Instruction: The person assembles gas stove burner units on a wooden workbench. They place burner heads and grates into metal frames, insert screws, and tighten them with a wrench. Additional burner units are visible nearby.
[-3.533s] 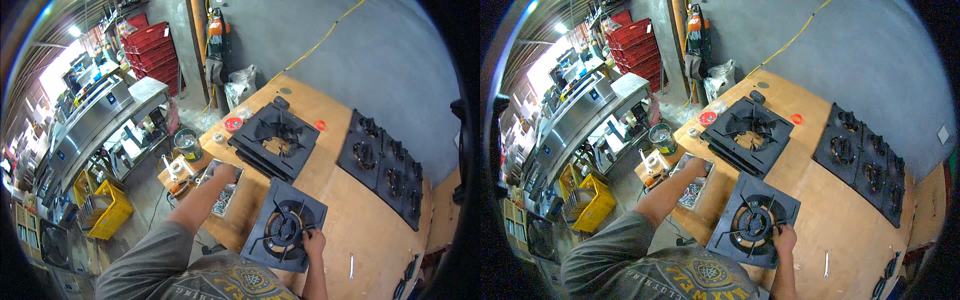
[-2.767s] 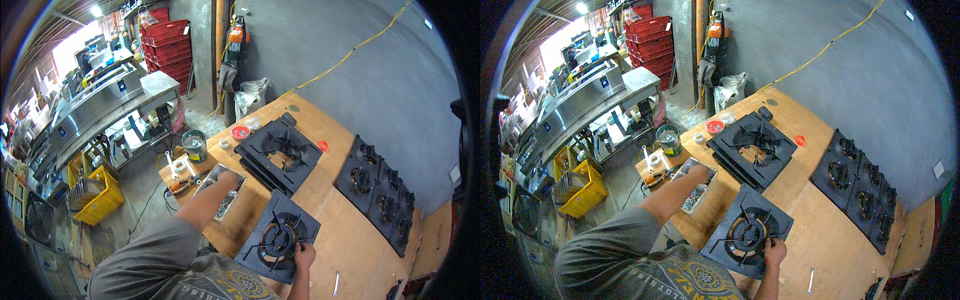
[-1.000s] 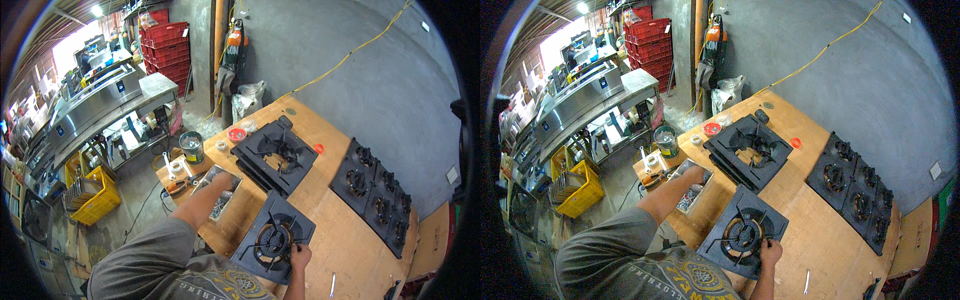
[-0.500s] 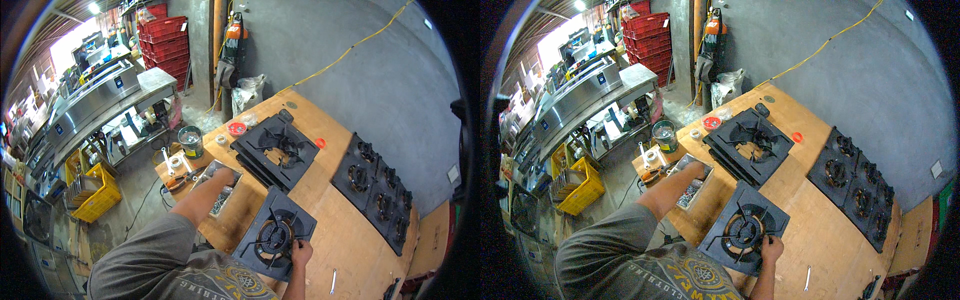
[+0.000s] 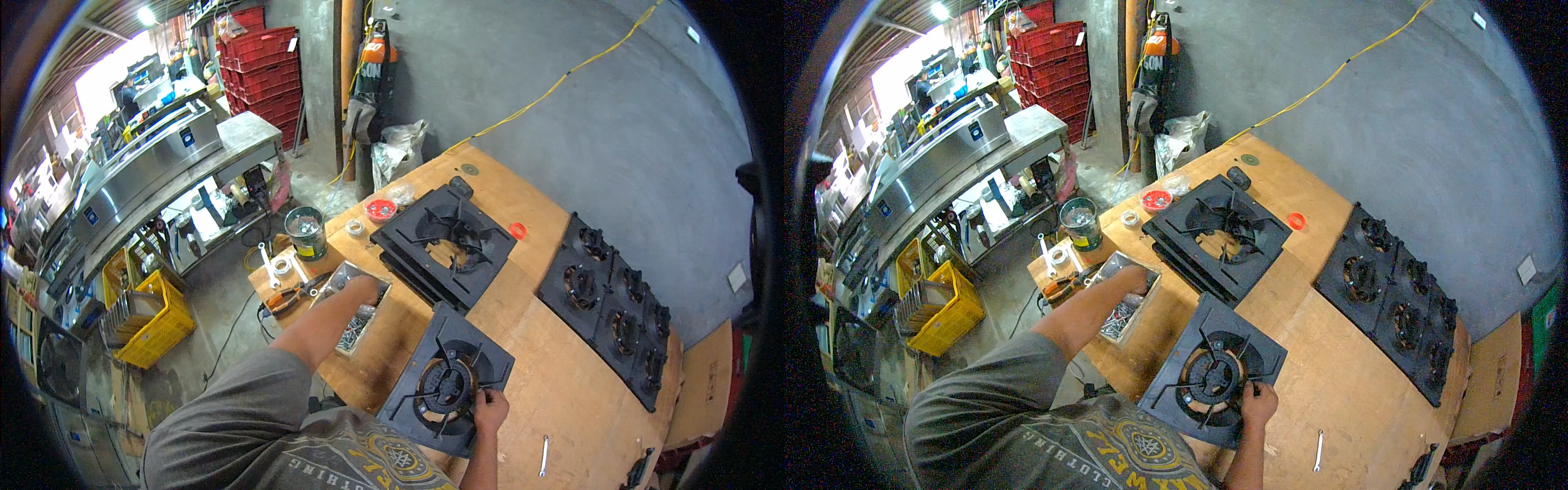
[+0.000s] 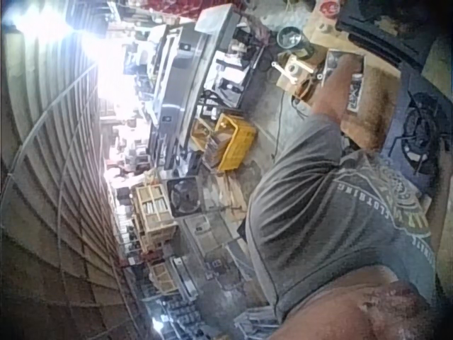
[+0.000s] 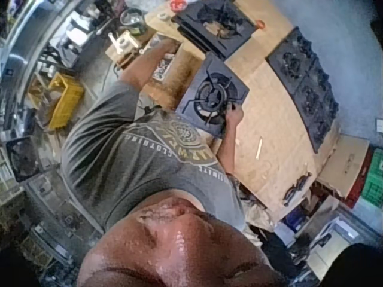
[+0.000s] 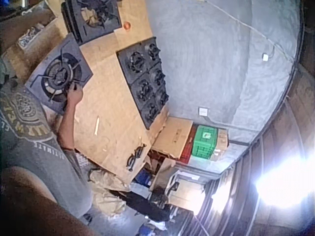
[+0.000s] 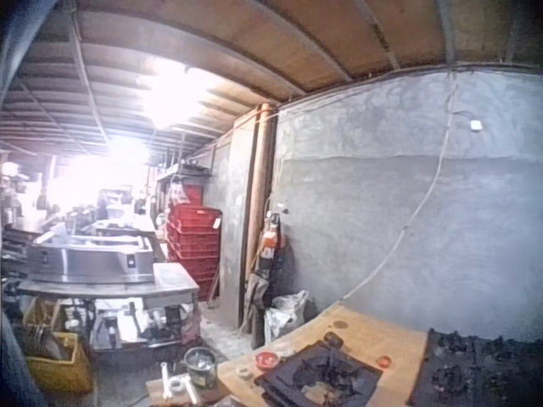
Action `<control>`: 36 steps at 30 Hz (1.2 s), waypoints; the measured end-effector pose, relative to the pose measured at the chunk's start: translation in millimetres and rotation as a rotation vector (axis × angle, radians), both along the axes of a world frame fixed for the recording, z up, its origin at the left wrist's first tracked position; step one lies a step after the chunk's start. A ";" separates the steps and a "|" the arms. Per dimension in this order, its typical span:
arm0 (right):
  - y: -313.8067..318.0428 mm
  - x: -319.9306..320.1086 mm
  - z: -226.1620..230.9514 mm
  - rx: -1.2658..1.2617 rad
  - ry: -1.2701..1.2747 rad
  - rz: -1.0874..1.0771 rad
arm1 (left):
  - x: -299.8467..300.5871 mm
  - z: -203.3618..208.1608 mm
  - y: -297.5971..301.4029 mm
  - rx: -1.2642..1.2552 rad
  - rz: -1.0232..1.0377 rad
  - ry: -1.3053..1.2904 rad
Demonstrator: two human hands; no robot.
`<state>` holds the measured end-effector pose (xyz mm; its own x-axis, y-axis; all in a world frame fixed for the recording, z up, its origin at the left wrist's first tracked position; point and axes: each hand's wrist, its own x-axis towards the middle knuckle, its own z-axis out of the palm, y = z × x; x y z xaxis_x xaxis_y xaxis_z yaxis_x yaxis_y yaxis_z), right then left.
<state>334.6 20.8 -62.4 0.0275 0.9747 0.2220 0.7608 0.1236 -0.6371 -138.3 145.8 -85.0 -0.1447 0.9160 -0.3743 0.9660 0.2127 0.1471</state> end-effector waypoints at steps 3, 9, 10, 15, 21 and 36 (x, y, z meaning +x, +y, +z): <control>0.0 0.8 -0.1 0.036 -0.020 0.013 | 6.3 13.1 -7.5 0.043 0.067 -0.031; -1.4 2.0 -0.1 -0.002 -0.075 0.011 | 14.1 65.8 -33.2 0.213 0.199 -0.037; 0.5 -2.3 3.5 -0.007 -0.082 0.024 | 1.1 58.6 -33.4 0.239 0.164 -0.004; -1.3 -2.3 6.7 -0.023 -0.047 0.006 | 14.1 127.2 -74.1 0.501 0.225 -0.453; -0.9 -0.7 10.8 -0.071 -0.109 -0.002 | 107.8 109.3 -166.4 0.297 -0.289 -0.339; -54.1 -41.0 74.3 -0.104 0.117 0.184 | 125.7 48.1 -204.2 0.225 -0.222 -0.292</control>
